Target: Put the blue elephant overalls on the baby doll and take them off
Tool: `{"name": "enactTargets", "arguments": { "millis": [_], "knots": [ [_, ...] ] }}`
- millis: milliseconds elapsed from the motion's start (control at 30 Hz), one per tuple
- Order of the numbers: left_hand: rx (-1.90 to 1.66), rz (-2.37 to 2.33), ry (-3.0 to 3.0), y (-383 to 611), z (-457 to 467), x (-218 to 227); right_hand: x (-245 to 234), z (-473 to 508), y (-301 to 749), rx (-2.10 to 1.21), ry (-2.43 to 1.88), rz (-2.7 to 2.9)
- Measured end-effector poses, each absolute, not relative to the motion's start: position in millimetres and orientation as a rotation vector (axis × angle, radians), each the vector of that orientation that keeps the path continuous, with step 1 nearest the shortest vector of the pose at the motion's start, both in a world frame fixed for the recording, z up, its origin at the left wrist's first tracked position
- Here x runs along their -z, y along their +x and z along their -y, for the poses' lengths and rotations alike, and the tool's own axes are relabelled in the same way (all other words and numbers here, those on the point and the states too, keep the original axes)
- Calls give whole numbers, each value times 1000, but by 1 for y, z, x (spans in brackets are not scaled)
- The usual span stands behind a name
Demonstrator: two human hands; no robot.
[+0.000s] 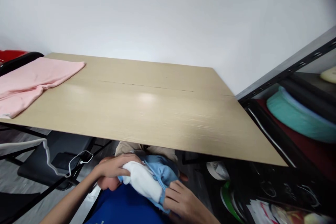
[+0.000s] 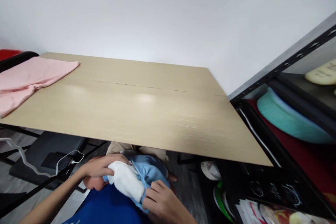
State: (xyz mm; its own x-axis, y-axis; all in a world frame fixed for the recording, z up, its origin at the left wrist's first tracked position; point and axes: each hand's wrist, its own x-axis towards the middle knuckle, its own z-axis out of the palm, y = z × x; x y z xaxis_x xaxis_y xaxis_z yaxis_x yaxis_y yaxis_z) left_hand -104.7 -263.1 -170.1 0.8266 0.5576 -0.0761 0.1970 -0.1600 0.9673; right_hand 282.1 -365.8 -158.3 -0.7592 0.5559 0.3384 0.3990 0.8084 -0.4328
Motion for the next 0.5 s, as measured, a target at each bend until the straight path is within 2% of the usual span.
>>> {"name": "enactTargets", "arguments": {
  "millis": [233, 500],
  "knots": [
    [-343, -640, 1493, -109, 257, 172, 161, 352, 278, -208, -715, 2342],
    [-447, -485, 1536, -115, 257, 183, 196, 347, 256, -154, -780, 1980]
  ]
}}
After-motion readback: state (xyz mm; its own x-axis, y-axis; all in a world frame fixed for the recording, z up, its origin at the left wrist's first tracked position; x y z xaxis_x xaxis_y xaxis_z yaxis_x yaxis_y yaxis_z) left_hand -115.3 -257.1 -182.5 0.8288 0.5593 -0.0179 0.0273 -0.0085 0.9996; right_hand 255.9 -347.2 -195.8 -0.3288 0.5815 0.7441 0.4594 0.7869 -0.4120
